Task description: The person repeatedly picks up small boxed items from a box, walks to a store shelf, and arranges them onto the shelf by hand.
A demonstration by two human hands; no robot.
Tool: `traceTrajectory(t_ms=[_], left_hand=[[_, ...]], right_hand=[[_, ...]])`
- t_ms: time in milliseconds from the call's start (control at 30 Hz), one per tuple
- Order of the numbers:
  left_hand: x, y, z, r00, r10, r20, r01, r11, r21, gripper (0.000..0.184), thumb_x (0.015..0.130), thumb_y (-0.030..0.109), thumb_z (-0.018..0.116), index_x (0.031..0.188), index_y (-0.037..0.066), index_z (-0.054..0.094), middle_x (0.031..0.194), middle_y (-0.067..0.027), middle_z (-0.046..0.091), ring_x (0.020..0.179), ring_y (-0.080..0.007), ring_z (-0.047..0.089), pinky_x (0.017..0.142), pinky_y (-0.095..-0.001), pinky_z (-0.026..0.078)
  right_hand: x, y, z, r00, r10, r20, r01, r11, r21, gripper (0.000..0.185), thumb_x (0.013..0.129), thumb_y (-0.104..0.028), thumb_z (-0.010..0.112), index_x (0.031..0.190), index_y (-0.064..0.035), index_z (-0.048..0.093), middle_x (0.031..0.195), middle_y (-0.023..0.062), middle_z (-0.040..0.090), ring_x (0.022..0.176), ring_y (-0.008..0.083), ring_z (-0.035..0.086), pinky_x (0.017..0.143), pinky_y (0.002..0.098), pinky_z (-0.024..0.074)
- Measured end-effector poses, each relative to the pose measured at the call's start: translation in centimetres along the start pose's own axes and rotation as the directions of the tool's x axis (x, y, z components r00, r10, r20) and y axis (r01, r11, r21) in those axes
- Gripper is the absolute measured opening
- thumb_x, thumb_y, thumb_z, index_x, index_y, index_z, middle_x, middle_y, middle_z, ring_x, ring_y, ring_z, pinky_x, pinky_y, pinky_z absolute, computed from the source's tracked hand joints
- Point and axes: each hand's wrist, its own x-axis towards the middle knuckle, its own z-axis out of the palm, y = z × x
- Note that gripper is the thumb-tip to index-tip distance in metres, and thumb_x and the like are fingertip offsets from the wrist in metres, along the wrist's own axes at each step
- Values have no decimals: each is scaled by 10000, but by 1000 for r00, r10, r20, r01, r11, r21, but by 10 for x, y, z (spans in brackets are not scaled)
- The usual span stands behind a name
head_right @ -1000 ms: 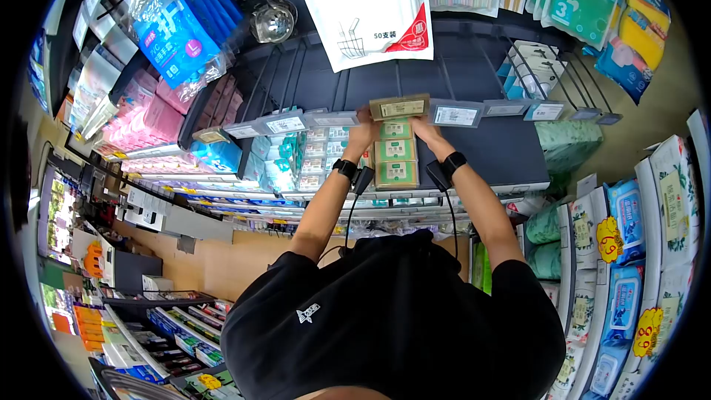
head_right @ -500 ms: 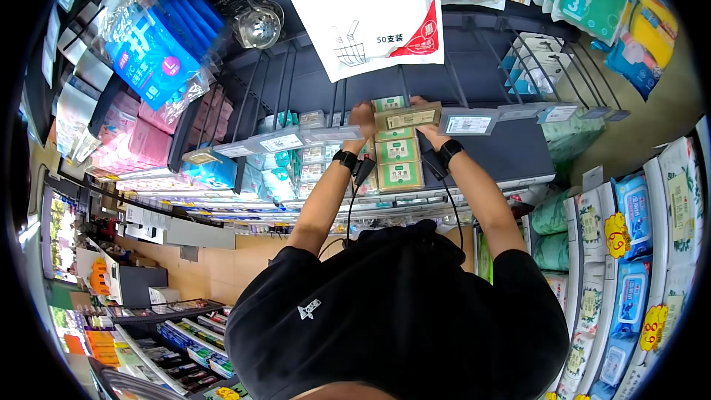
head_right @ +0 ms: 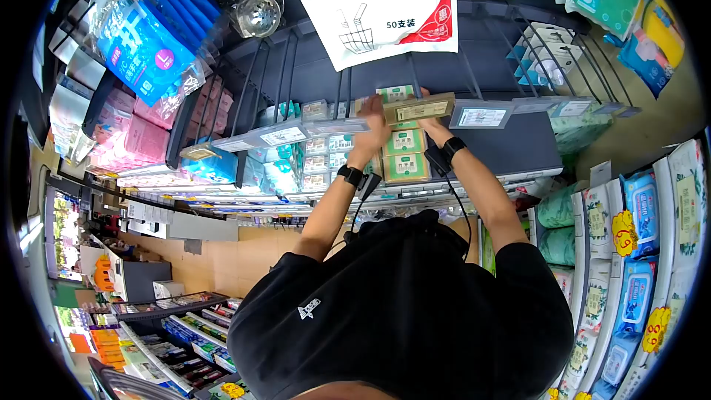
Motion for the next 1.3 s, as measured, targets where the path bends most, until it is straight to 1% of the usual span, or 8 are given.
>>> traceTrajectory(t_ms=[100, 233, 267, 467, 833, 1067, 1133, 1300], left_hand=[[-18, 11, 11, 994, 104, 24, -100, 989, -109, 488, 964, 195, 645, 1381, -41, 549, 1478, -326, 492, 1327, -483, 506, 1112, -537, 403], [-28, 17, 20, 978, 121, 172, -123, 992, 3, 669, 1019, 317, 582, 1516, -85, 385, 1567, -324, 407, 1447, -470, 404, 1212, -532, 308], [-30, 22, 22, 989, 77, 124, -64, 993, -101, 471, 1052, 262, 552, 1450, 13, 510, 1568, -284, 410, 1473, -458, 356, 1206, -536, 278], [-36, 18, 28, 976, 91, 199, -104, 993, 56, 455, 1059, 254, 527, 1437, 0, 525, 1568, -284, 406, 1468, -450, 357, 1215, -545, 268], [-37, 22, 17, 988, 5, 154, -4, 1000, -12, 562, 1046, 263, 543, 1489, -68, 445, 1610, -308, 352, 1458, -491, 368, 1210, -548, 294], [-45, -11, -7, 999, -52, -13, 54, 982, 183, 604, 1043, 248, 525, 1497, -132, 406, 1581, -343, 388, 1445, -515, 392, 1188, -549, 341], [-45, -14, -7, 999, -49, -21, 52, 983, 177, 586, 1040, 239, 523, 1482, -134, 426, 1568, -344, 407, 1437, -514, 403, 1186, -548, 346], [-45, -8, -9, 999, -35, 24, 30, 979, 201, 519, 991, 143, 520, 1424, -140, 488, 1513, -344, 476, 1405, -503, 447, 1173, -547, 365]], right_hand=[[-32, -27, -4, 1000, 13, -20, -10, 991, 135, 628, 1062, -452, 559, 1549, -76, 435, 1471, 192, 542, 1378, 302, 502, 1171, 419, 370], [-17, 46, -2, 1000, 1, 22, -5, 982, 191, 633, 1099, -460, 466, 1595, -78, 368, 1553, 153, 466, 1445, 275, 421, 1210, 395, 319], [-12, 66, 0, 999, 19, 27, -25, 979, 204, 622, 1109, -432, 463, 1612, -87, 343, 1571, 135, 449, 1457, 251, 407, 1217, 381, 313], [-25, 45, 2, 996, 69, 48, -79, 967, 244, 626, 1127, -389, 456, 1649, -88, 286, 1623, 103, 398, 1492, 210, 365, 1237, 353, 290], [-83, -54, -18, 995, 50, 86, -70, 967, 244, 716, 1115, -460, 451, 1649, -19, 270, 1680, 119, 335, 1532, 225, 318, 1257, 359, 248], [-87, -20, -8, 994, 50, 102, -80, 946, 314, 771, 1107, -516, 434, 1652, -1, 251, 1689, 139, 318, 1542, 228, 300, 1266, 354, 229], [-86, -21, 0, 998, 60, -6, -55, 952, 301, 651, 1131, -459, 354, 1562, 22, 432, 1638, 191, 403, 1517, 297, 365, 1245, 364, 264], [-84, -16, 3, 1000, 6, 7, -7, 970, 243, 687, 1126, -462, 392, 1615, 15, 323, 1669, 178, 351, 1535, 273, 326, 1257, 360, 243]])
